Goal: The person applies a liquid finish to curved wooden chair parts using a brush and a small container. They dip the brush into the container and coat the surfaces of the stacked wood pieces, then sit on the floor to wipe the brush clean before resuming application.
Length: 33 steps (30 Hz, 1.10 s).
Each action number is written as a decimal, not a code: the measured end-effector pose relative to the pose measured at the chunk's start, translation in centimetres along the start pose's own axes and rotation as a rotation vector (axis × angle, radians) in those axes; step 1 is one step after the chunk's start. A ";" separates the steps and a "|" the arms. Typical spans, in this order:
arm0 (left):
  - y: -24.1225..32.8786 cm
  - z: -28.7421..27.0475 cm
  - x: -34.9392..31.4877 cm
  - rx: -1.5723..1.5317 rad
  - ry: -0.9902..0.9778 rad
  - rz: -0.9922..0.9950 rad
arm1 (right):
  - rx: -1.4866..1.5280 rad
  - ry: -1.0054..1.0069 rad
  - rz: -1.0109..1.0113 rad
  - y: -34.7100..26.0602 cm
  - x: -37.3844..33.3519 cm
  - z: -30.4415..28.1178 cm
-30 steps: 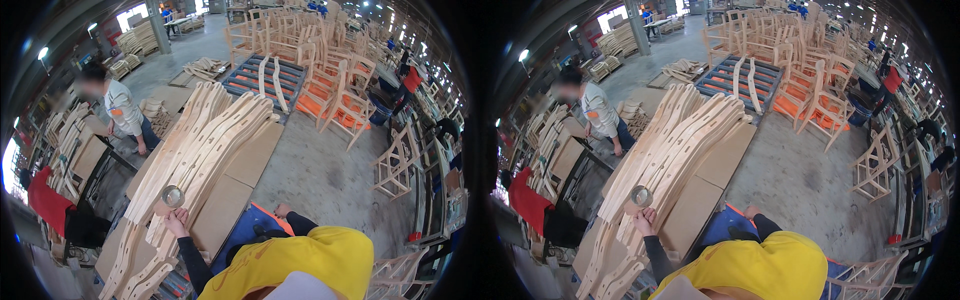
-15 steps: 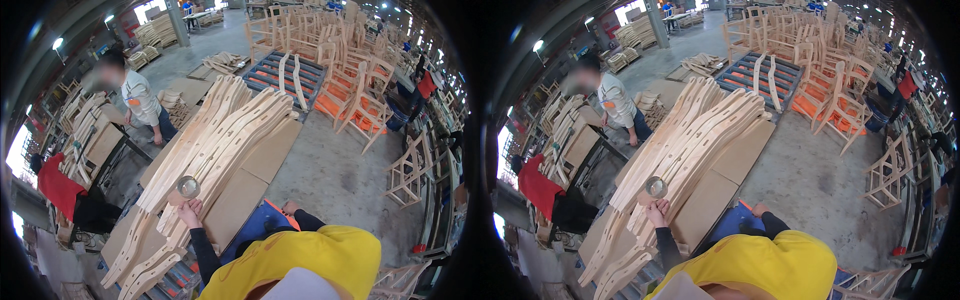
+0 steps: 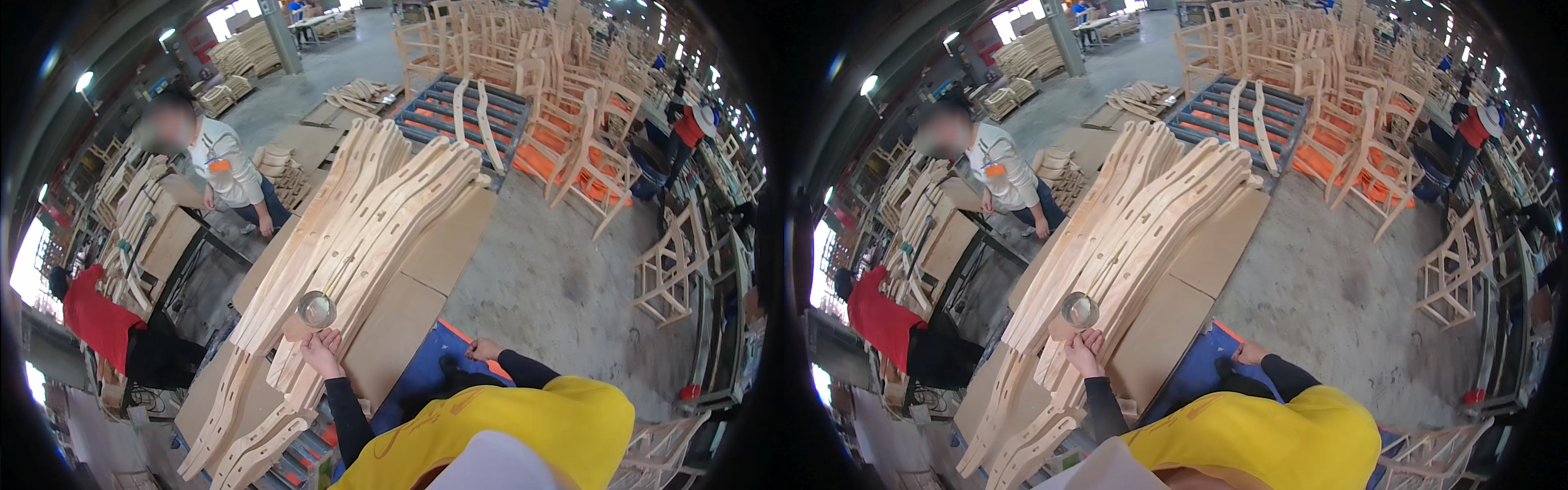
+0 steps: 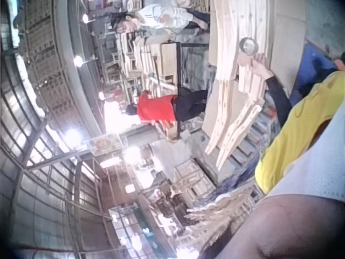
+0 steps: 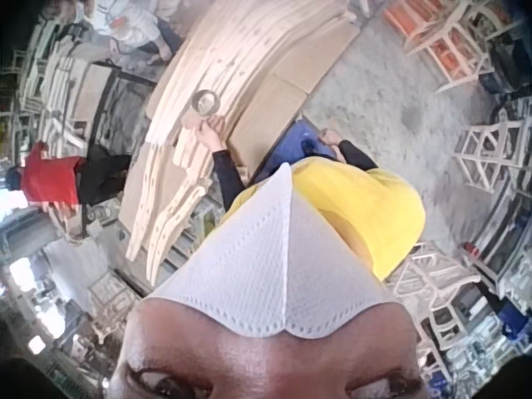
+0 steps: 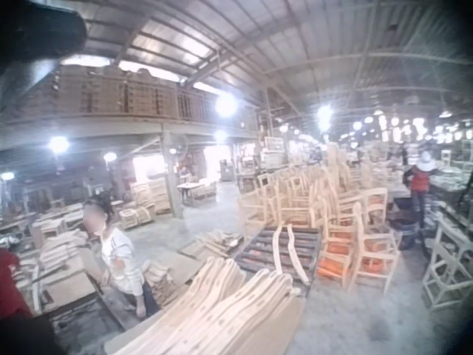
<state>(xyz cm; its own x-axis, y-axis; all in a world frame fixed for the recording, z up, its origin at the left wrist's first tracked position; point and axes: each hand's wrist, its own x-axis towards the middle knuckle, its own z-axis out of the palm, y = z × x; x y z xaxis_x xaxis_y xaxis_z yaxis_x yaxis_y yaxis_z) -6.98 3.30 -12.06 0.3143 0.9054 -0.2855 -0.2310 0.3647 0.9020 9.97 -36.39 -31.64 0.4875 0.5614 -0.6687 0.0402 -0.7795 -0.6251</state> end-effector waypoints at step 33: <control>-16.1 -8.2 -24.8 1.207 -0.864 -0.212 | -0.536 -0.351 -0.233 10.6 -13.3 -5.6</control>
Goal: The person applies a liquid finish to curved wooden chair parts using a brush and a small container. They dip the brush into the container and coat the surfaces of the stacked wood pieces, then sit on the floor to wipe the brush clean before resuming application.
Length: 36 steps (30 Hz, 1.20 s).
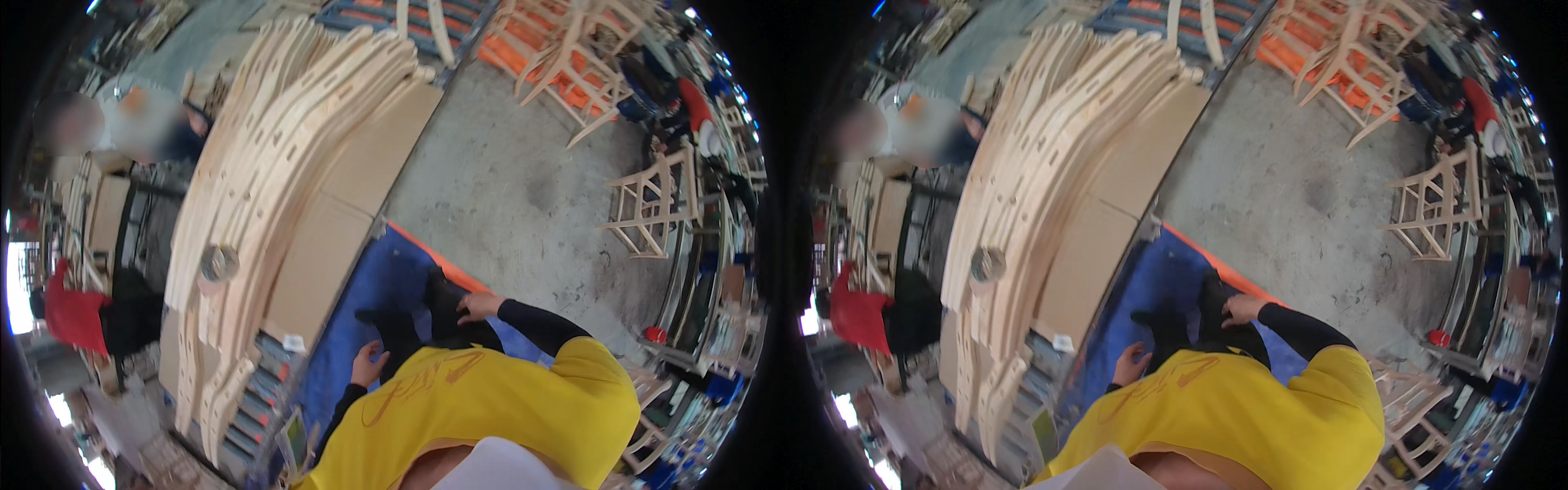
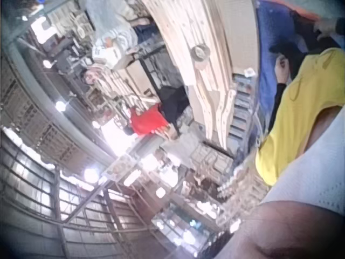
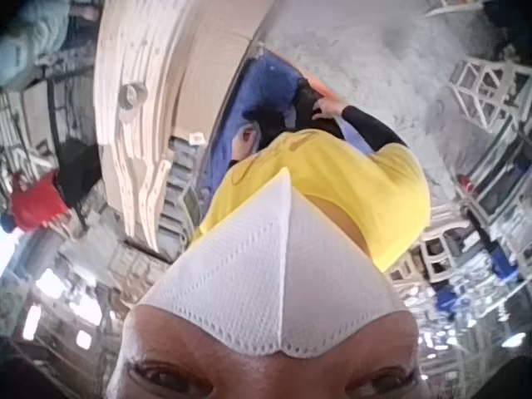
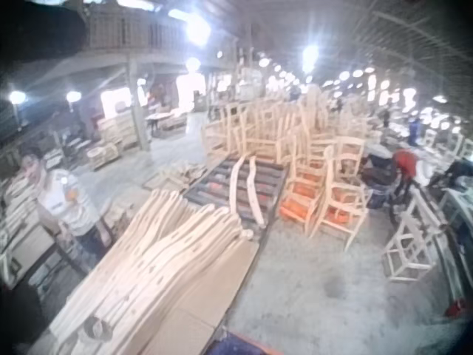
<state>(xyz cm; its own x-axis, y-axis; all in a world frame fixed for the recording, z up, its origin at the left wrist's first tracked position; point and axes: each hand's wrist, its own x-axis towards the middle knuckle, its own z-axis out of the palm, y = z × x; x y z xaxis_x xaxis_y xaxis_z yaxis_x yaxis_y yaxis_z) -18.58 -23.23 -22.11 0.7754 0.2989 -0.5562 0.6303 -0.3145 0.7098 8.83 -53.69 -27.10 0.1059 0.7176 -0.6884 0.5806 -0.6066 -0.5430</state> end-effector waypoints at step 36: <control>5.7 14.5 -5.5 -0.146 -0.446 -0.270 | 0.191 -0.586 -0.210 15.1 -4.2 -2.4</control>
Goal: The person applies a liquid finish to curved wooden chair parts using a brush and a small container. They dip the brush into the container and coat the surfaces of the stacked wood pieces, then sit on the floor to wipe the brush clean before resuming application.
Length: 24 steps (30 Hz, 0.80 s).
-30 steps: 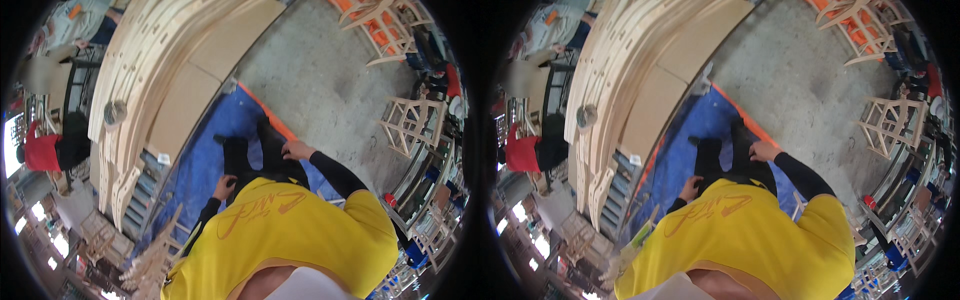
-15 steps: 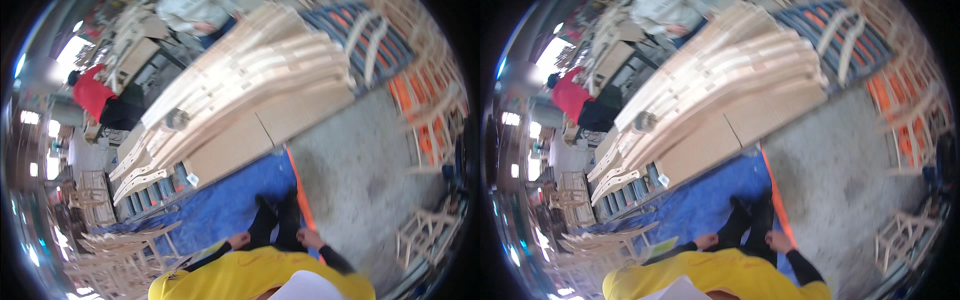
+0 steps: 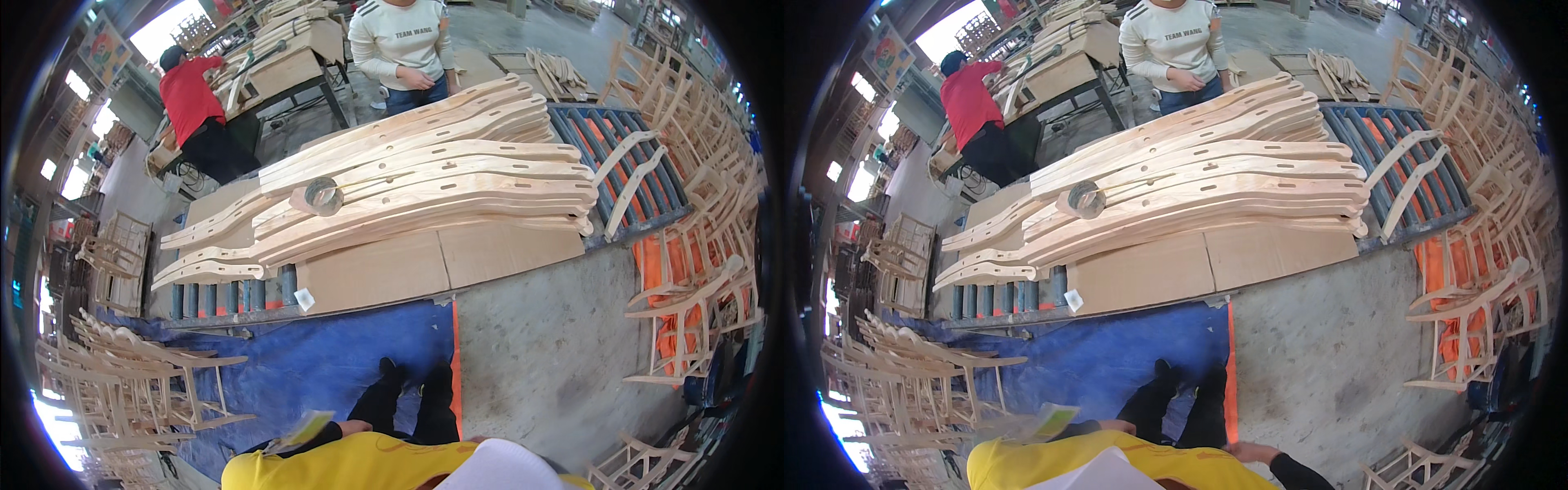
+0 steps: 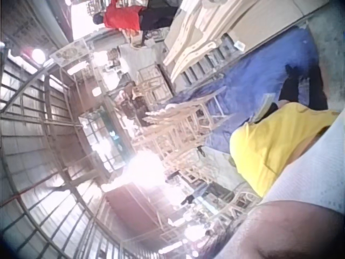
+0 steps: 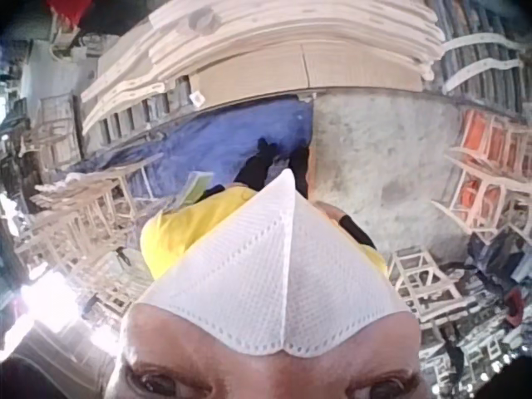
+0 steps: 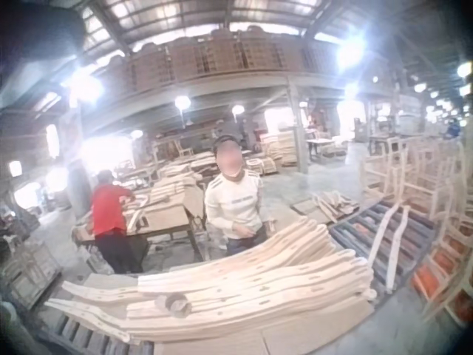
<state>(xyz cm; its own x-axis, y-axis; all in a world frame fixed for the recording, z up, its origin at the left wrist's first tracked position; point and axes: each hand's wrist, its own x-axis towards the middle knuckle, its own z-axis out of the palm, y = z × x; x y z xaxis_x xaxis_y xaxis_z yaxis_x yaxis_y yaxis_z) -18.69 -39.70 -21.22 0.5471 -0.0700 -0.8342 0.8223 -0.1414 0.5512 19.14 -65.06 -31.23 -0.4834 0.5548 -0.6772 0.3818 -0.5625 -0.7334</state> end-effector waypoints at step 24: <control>-11.2 -30.5 52.5 0.362 0.795 0.205 | -0.056 0.856 -0.223 3.6 43.6 -14.1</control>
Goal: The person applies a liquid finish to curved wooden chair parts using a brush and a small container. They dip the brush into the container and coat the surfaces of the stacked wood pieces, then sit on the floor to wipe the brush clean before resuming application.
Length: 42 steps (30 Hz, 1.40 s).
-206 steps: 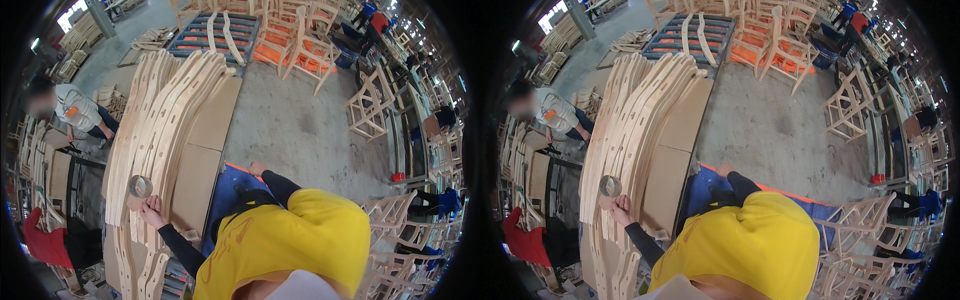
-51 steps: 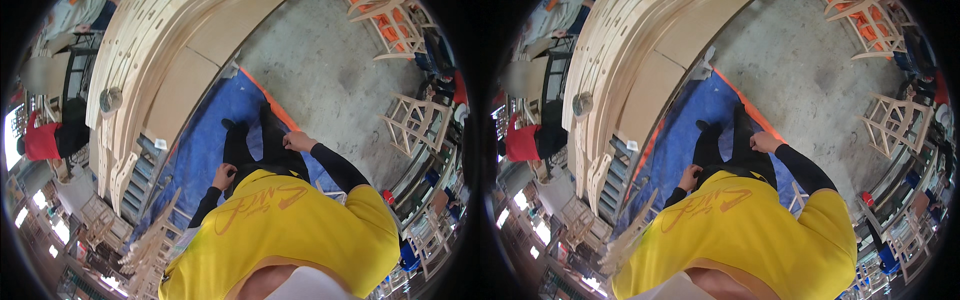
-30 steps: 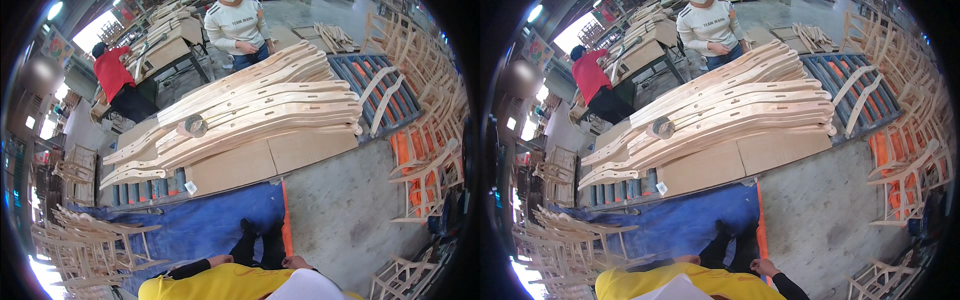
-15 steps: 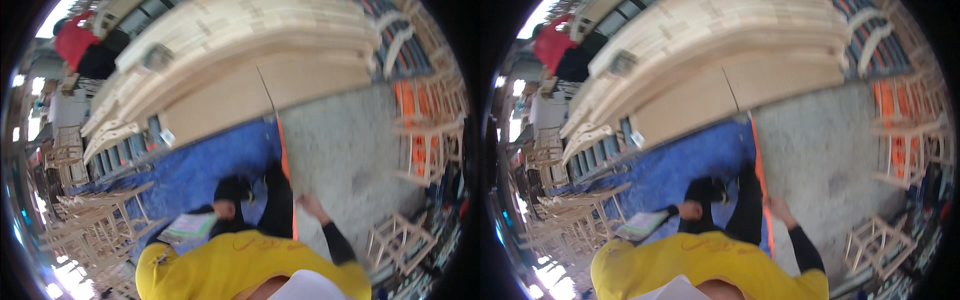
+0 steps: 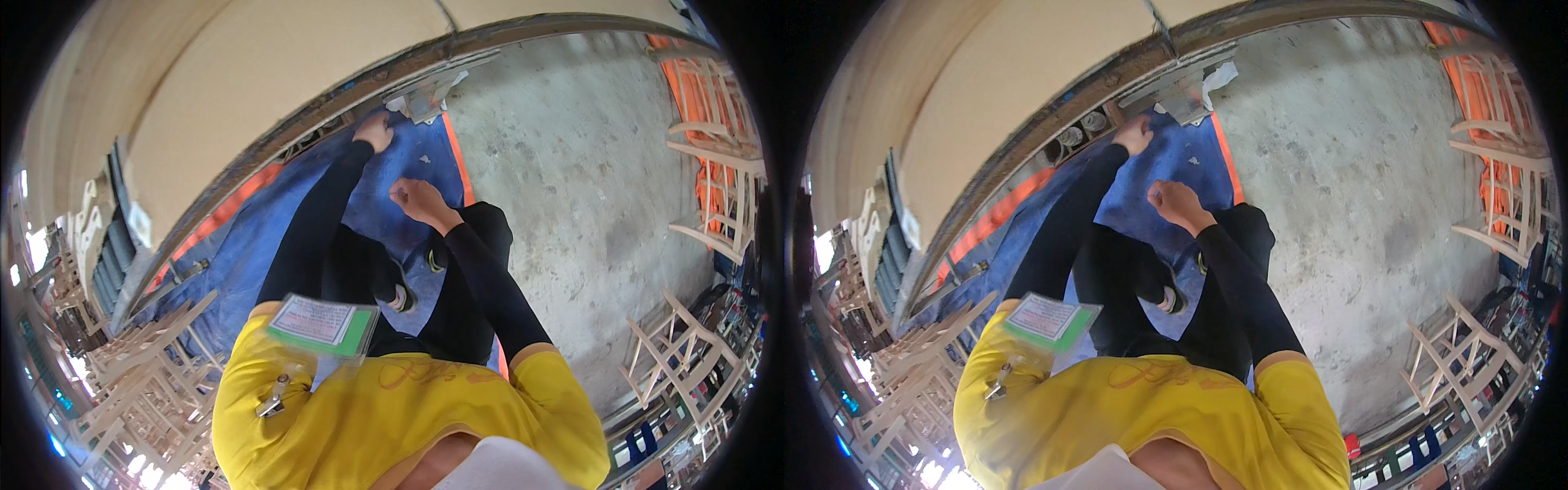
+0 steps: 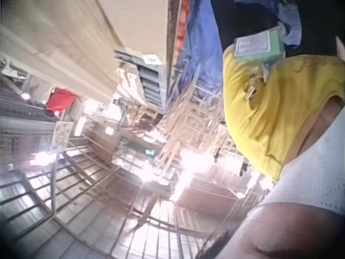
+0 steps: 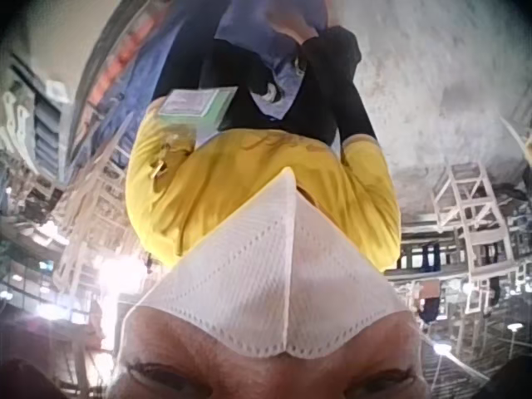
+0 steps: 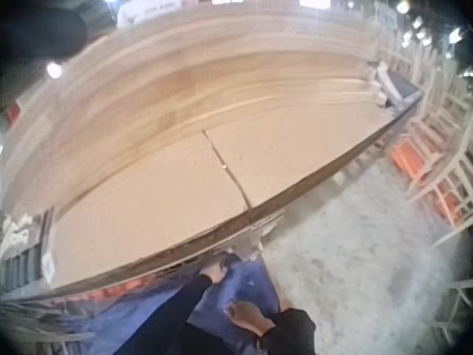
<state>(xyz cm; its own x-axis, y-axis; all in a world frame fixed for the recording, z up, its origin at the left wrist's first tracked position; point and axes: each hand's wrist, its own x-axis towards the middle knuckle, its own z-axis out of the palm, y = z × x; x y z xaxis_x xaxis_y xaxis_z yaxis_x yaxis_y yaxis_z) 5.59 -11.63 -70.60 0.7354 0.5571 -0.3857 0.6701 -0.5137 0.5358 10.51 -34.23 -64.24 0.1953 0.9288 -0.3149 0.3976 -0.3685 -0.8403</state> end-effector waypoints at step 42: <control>-12.1 15.3 -5.4 -2.207 0.717 -0.222 | -0.652 -0.151 0.015 4.1 3.0 2.5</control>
<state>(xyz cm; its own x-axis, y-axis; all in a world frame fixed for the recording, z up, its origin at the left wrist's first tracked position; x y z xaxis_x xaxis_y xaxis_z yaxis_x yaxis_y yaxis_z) -4.94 -18.42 -86.49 0.2236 0.7935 -0.5660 -0.7395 0.5164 0.4319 10.52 -32.86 -69.70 0.0960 0.9012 -0.4226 0.8658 -0.2850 -0.4112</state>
